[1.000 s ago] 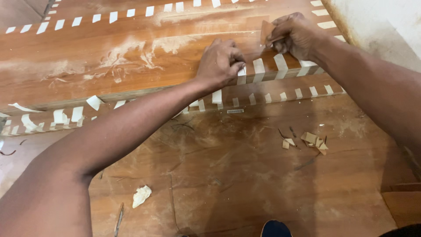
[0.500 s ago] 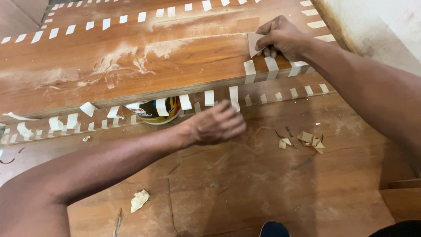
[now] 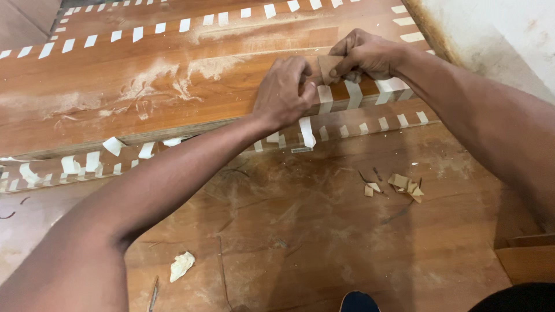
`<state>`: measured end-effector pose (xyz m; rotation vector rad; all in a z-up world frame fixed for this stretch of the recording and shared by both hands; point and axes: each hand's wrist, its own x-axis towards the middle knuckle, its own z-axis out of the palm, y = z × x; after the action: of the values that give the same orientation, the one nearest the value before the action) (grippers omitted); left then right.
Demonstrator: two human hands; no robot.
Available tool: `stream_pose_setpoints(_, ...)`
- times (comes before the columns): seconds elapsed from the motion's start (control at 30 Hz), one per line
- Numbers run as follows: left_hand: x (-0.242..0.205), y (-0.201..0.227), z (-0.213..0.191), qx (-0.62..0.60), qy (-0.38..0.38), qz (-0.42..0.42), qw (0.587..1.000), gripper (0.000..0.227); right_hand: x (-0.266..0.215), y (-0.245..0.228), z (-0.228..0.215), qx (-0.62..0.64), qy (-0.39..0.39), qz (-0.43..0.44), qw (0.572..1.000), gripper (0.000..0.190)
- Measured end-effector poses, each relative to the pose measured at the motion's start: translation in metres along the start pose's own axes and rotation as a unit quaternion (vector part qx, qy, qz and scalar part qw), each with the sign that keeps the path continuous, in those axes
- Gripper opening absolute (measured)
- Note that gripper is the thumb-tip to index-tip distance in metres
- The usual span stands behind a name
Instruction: The person sands the edges and corners of a wooden table using a small piece of sandpaper. The person moves along the table, sanding different sections of the edge and top surface.
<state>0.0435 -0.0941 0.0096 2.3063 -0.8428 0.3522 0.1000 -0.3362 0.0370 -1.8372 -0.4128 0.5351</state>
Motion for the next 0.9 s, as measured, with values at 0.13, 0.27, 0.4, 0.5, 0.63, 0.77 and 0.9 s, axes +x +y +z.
stream_pose_setpoints(0.13, 0.006, -0.005, 0.002, -0.013, -0.012, 0.001, 1.000, 0.010, 0.002, 0.015, -0.002, 0.093, 0.100, -0.022, 0.990, 0.010)
stream_pose_setpoints(0.27, 0.018, -0.007, 0.005, -0.003, -0.065, 0.002, 0.998, 0.012, 0.006, 0.024, -0.015, 0.173, 0.128, -0.051, 0.975, 0.004)
stream_pose_setpoints(0.4, 0.028, -0.004, 0.022, 0.017, -0.084, -0.042, 0.995, 0.017, 0.002, 0.031, -0.025, 0.174, 0.147, -0.052, 0.972, 0.004)
stream_pose_setpoints(0.5, 0.034, -0.006, 0.032, 0.149, -0.071, 0.093, 0.982, 0.023, -0.007, 0.028, -0.033, 0.122, 0.161, -0.032, 0.979, 0.005)
stream_pose_setpoints(0.63, 0.006, -0.012, 0.042, 0.175, 0.040, 0.238, 0.954, 0.013, -0.015, 0.025, -0.035, 0.015, 0.148, -0.010, 0.989, 0.002)
stream_pose_setpoints(0.77, -0.023, 0.004, 0.043, 0.269, -0.007, 0.354, 0.896, 0.019, -0.020, 0.024, -0.036, -0.023, 0.154, 0.008, 0.988, 0.012)
stream_pose_setpoints(0.9, -0.063, 0.034, 0.042, 0.341, 0.021, 0.445, 0.828, 0.030, -0.021, 0.022, -0.034, -0.049, 0.148, -0.004, 0.988, 0.013)
